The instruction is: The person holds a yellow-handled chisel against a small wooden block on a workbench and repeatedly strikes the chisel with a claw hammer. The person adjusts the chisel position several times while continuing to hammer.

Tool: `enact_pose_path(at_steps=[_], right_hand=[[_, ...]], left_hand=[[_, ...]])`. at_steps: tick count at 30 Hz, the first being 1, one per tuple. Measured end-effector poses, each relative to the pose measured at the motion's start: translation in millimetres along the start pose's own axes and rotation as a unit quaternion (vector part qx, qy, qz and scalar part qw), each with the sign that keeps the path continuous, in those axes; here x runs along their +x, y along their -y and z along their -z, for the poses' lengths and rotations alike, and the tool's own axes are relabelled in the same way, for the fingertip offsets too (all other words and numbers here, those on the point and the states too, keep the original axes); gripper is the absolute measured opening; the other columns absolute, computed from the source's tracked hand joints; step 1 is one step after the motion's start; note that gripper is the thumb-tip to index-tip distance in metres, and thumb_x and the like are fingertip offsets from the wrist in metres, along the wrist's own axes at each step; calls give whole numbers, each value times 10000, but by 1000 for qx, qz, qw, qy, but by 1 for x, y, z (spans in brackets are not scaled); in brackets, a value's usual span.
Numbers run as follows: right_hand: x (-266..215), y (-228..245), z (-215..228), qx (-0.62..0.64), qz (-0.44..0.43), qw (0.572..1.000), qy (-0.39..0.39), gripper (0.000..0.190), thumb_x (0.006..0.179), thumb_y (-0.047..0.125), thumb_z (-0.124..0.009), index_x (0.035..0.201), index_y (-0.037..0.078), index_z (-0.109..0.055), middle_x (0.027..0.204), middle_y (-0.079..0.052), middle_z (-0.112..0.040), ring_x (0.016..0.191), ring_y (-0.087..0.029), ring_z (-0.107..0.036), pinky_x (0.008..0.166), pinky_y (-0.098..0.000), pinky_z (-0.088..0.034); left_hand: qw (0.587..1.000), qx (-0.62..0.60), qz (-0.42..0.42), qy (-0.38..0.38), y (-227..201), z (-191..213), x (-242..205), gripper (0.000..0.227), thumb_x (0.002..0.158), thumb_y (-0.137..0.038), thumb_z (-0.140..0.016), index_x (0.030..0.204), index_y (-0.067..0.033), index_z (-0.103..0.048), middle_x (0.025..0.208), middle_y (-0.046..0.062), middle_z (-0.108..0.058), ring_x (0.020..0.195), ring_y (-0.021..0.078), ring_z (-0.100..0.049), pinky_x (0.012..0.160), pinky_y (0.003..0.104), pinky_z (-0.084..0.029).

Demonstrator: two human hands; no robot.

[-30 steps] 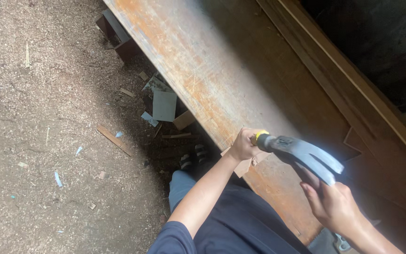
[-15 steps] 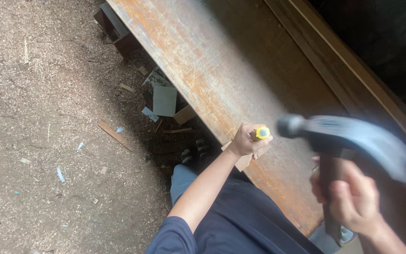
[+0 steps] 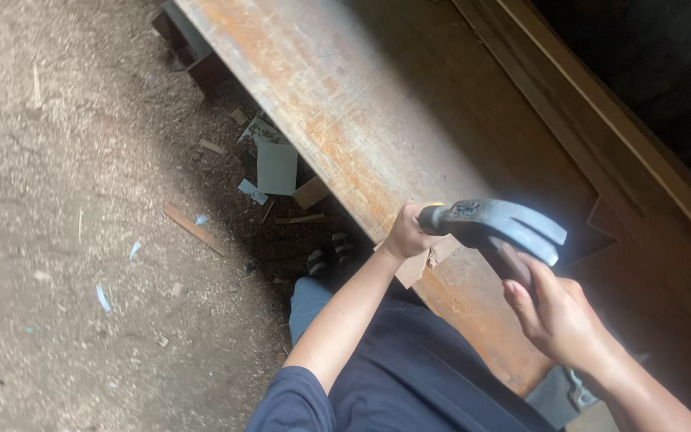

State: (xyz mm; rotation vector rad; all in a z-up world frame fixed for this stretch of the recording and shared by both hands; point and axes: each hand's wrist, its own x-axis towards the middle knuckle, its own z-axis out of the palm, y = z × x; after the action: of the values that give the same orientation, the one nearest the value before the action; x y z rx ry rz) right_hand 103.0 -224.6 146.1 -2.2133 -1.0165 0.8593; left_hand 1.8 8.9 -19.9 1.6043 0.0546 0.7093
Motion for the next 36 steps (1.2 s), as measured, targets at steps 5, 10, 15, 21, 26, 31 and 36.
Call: enact_pose_path(at_steps=[5, 10, 15, 21, 26, 31, 36], right_hand=[[-13, 1, -19, 127, 57, 990, -20, 265, 1026, 267, -511, 1036, 23, -615, 636, -46, -635, 486, -101, -622, 469, -281, -506], [0, 4, -18, 246, 56, 967, -24, 321, 1068, 282, -432, 1121, -2, -569, 690, -44, -617, 507, -81, -550, 449, -252, -477], [-9, -2, 3, 271, 198, 938, -85, 392, 1074, 328, -384, 1246, 10, -536, 738, -44, -647, 519, -92, -565, 470, -244, -471], [-39, -25, 18, 217, 231, 940, -123, 340, 1046, 318, -441, 1121, 21, -591, 731, -34, -671, 564, -118, -629, 512, -281, -522], [-16, -26, 1, 65, 157, 982, -85, 316, 1023, 310, -489, 1016, 31, -637, 726, -26, -691, 600, -139, -683, 548, -312, -564], [-1, -32, -9, 74, 7, 996, -39, 280, 1008, 286, -552, 980, 16, -620, 652, -59, -649, 543, -138, -612, 503, -300, -508], [-8, -38, -18, 271, 7, 961, -46, 305, 1051, 287, -472, 1149, 20, -583, 690, -47, -603, 499, -78, -524, 450, -257, -440]], left_hand=[[999, 15, 40, -15, -2, -4, -21, 120, 806, -117, -772, 837, -39, -685, 707, 48, -669, 614, 122, -630, 598, 303, -508], [997, -4, 71, -19, -8, -5, -8, 146, 854, -146, -745, 776, -60, -657, 619, 14, -611, 546, 93, -570, 539, 288, -457], [999, 27, 40, -11, -15, -3, -3, 298, 891, -170, -737, 665, -93, -558, 586, -2, -523, 529, 106, -504, 520, 292, -400], [999, 8, 46, -16, -6, -5, -4, 313, 896, -203, -723, 653, -106, -551, 575, -12, -529, 518, 97, -505, 504, 291, -402], [1000, 21, 21, -11, -10, -4, -1, 278, 867, -185, -735, 661, -103, -568, 586, -17, -554, 517, 102, -528, 501, 293, -416], [999, -31, 14, -10, -15, -3, -1, 110, 823, -126, -718, 875, -37, -678, 726, 44, -671, 619, 137, -631, 577, 316, -518], [998, 57, 25, -4, -17, -5, -6, 275, 863, -109, -754, 689, -66, -545, 602, 36, -536, 528, 128, -515, 534, 306, -418]])
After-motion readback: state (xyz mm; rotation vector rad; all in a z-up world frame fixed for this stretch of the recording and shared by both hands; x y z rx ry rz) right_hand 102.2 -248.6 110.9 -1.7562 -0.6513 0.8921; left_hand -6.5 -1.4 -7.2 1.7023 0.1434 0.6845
